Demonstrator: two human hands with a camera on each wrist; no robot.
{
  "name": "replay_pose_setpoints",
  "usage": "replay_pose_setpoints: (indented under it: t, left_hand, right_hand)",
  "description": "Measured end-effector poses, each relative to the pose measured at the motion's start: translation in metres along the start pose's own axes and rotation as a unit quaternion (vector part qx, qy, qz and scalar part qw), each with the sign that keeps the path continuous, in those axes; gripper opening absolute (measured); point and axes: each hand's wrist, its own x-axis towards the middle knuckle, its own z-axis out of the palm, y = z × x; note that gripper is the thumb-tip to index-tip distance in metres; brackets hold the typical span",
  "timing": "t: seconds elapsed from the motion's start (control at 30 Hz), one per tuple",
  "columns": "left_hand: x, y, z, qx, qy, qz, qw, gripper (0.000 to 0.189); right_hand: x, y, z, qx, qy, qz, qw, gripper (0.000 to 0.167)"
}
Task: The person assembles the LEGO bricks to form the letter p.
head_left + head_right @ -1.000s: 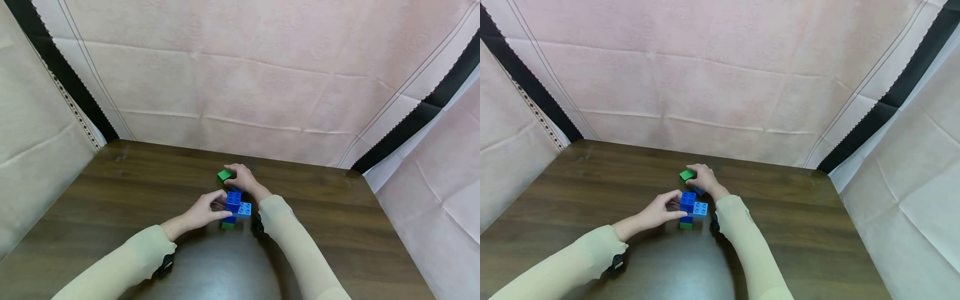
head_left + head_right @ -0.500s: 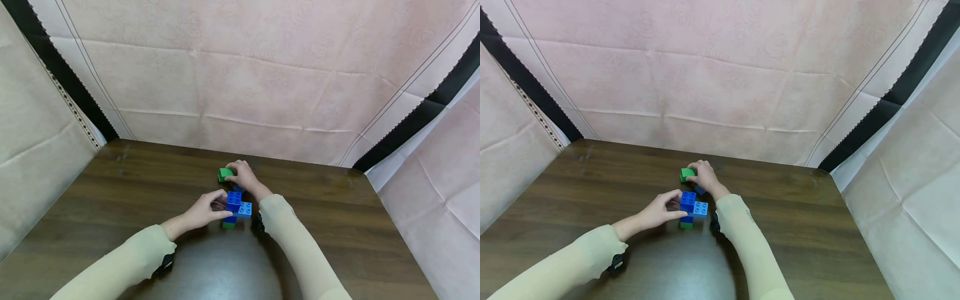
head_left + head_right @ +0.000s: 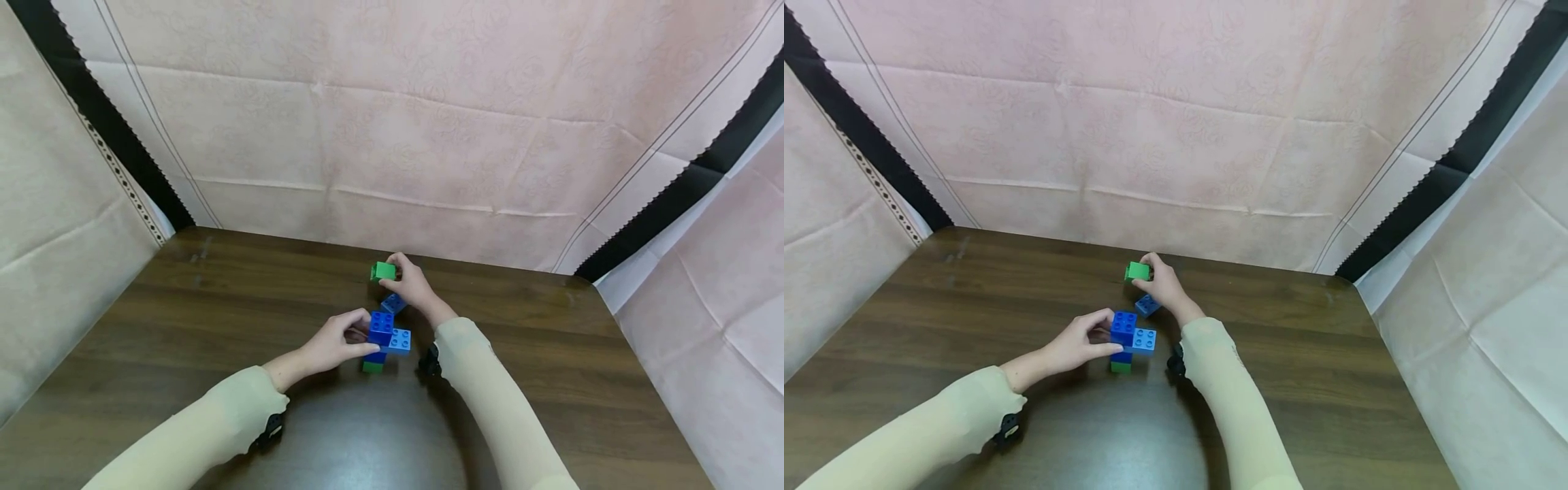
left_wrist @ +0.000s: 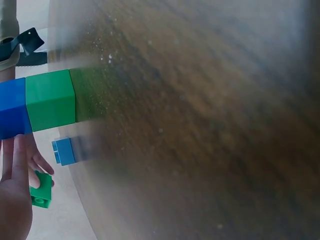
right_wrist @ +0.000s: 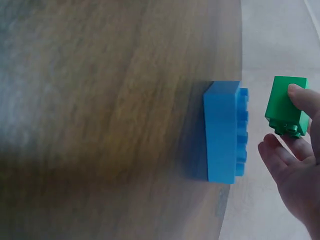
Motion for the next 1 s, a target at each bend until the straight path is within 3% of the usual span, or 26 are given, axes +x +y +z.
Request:
replay_pose_setpoints:
  t: [0.4,1.0]
  left_hand:
    - [0.000,0.001,-0.003,0.003,-0.002,-0.001,1.0000,0.027]
    - [0.002,0.002,0.002,-0.006,-0.006,-0.014,0.9999,0.024]
  right_hand:
    - [-0.011,0.000,-0.017,0.051,0.043,-0.023,0.9976,0.035]
    - [-0.040,0.005,-0.034,0.099,0.027,-0.018,0.9946,0.038]
